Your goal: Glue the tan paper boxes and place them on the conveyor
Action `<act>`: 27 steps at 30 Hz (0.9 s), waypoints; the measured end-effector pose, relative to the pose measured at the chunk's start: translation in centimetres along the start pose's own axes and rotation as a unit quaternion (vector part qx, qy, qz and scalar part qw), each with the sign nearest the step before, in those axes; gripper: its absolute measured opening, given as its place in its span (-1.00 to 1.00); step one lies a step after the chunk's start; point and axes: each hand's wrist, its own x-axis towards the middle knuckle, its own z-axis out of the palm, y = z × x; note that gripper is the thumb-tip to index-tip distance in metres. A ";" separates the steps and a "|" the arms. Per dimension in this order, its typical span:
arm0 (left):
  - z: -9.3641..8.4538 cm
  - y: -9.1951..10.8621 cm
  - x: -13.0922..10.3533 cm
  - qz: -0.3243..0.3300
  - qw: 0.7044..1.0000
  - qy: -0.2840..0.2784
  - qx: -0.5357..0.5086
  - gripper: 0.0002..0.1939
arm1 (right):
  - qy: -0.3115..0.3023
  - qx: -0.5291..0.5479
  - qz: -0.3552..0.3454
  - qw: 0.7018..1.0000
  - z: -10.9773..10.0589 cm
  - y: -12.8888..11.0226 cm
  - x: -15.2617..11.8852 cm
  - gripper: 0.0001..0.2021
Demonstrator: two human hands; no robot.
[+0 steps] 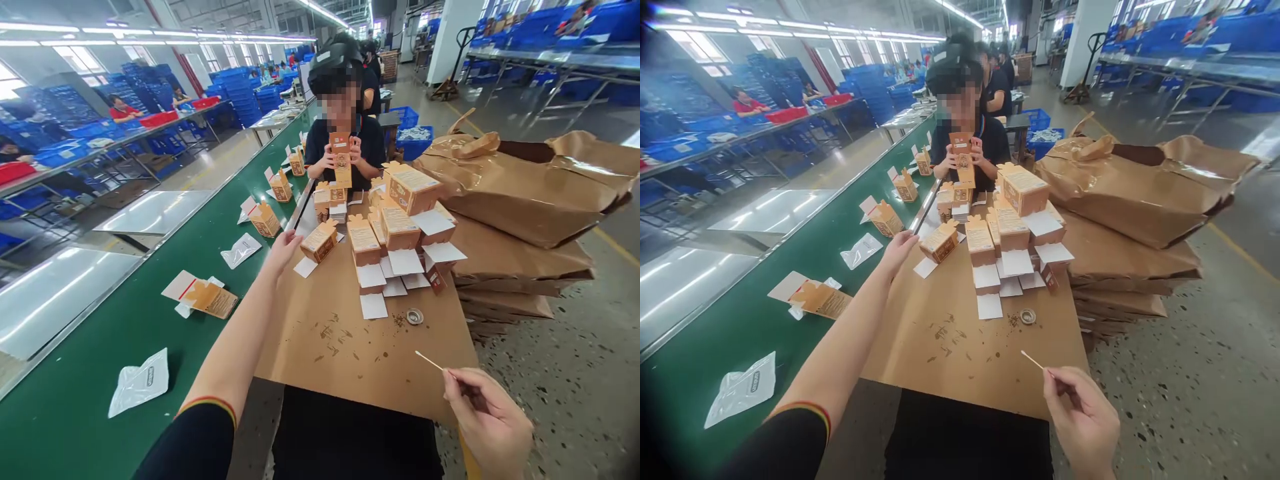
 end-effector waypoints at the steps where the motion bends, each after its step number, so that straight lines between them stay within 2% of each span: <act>1: 1.3 1.0 1.4 -0.022 0.999 -0.033 0.011 -0.61 | -0.003 0.001 -0.006 1.000 0.1 -0.4 0.1 -0.76; 3: 2.9 2.0 2.7 -0.063 0.993 -0.089 0.042 -0.59 | -0.006 -0.002 -0.014 1.000 0.0 -1.1 0.0 -0.80; 4: 3.1 2.0 2.6 -0.080 0.989 -0.114 0.055 -0.56 | -0.004 -0.005 -0.016 1.000 -0.3 -1.3 -0.1 -0.80; 7: 1.5 0.9 0.6 -0.108 0.977 -0.157 0.091 -0.40 | 0.013 -0.025 -0.014 1.000 -1.1 -1.1 -0.1 -0.79; 10: -2.1 -1.5 -3.6 -0.118 0.979 -0.150 0.070 -0.25 | 0.030 -0.061 -0.012 0.998 -0.9 0.1 1.0 -0.79; 13: -5.1 -4.3 -9.3 -0.136 0.975 -0.144 -0.102 -0.11 | 0.016 -0.103 -0.029 0.994 0.7 2.0 3.1 -0.74; 15: -5.7 -5.9 -13.4 -0.157 0.957 -0.142 -0.196 -0.06 | -0.009 -0.130 -0.039 0.991 2.0 3.3 4.4 -0.69; 18: -4.2 -7.4 -18.5 -0.175 0.941 -0.129 -0.260 -0.08 | -0.047 -0.163 -0.042 0.985 3.4 5.0 5.8 -0.62; 20: -2.6 -7.9 -20.4 -0.173 0.938 -0.118 -0.277 -0.09 | -0.060 -0.178 -0.039 0.981 3.6 5.9 6.2 -0.58; 23: -0.7 -8.1 -21.0 -0.165 0.947 -0.102 -0.258 -0.10 | -0.047 -0.172 -0.020 0.984 3.0 6.4 6.0 -0.56; 25: -0.1 -8.1 -20.7 -0.157 0.953 -0.100 -0.239 -0.11 | -0.022 -0.143 -0.002 0.989 2.9 6.0 5.1 -0.59; 27: 0.0 -8.0 -20.3 -0.149 0.956 -0.113 -0.226 -0.10 | -0.021 -0.100 0.016 0.995 3.7 4.9 3.5 -0.62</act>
